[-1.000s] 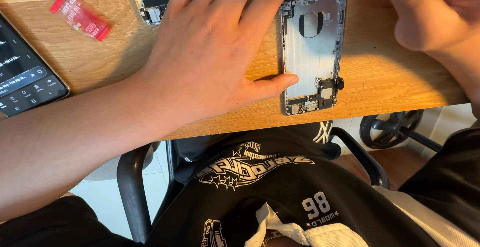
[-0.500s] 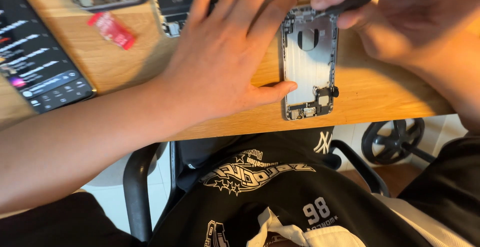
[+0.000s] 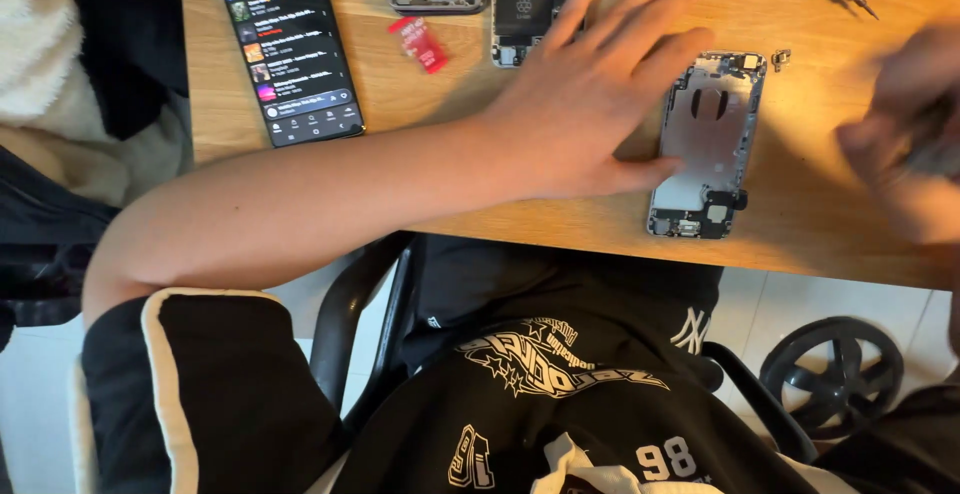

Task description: The person uses a screwdriver to remove screws from the metal shielding plate inside a disassembled smartphone chassis. They then flip the chassis over and continue removing screws from the other side.

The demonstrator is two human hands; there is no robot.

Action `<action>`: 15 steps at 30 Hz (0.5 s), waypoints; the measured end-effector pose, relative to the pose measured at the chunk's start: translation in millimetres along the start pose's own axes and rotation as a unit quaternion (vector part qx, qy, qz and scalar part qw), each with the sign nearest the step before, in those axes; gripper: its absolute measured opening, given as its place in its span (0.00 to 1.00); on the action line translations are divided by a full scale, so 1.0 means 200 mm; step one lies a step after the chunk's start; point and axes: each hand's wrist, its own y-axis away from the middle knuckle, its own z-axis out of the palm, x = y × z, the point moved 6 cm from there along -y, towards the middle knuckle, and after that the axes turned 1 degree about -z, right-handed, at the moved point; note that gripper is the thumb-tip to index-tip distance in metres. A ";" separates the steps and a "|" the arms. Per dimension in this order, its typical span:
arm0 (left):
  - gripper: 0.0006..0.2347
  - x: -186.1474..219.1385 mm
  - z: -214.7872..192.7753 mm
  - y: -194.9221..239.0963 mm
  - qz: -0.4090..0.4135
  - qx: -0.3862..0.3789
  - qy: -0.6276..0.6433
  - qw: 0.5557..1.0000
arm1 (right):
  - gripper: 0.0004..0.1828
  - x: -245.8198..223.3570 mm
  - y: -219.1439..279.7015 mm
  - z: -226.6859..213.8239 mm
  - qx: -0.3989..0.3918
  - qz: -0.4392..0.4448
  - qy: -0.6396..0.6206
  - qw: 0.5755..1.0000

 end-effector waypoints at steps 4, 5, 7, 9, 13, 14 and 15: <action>0.18 0.05 -0.11 0.04 0.078 0.125 0.056 0.988 | 0.09 -0.26 0.15 0.19 -0.052 -0.227 0.066 0.970; 0.09 0.07 -0.15 0.06 0.118 0.190 0.093 0.970 | 0.24 -0.33 0.22 0.22 -0.006 -0.275 0.130 0.953; 0.07 0.10 -0.19 0.08 0.155 0.216 0.113 0.957 | 0.26 -0.42 0.29 0.26 0.026 -0.281 0.177 0.943; 0.05 0.12 -0.22 0.10 0.192 0.241 0.134 0.942 | 0.40 -0.48 0.32 0.28 0.056 -0.286 0.224 0.930; 0.01 0.20 -0.23 0.15 0.295 0.274 0.120 0.907 | 0.06 -0.57 0.38 0.28 0.116 -0.371 0.234 0.891; 0.04 0.22 -0.23 0.17 0.325 0.288 0.127 0.892 | 0.08 -0.58 0.40 0.29 0.112 -0.391 0.217 0.887; 0.04 0.24 -0.23 0.17 0.326 0.288 0.128 0.891 | 0.08 -0.67 0.41 0.23 0.112 -0.389 0.218 0.888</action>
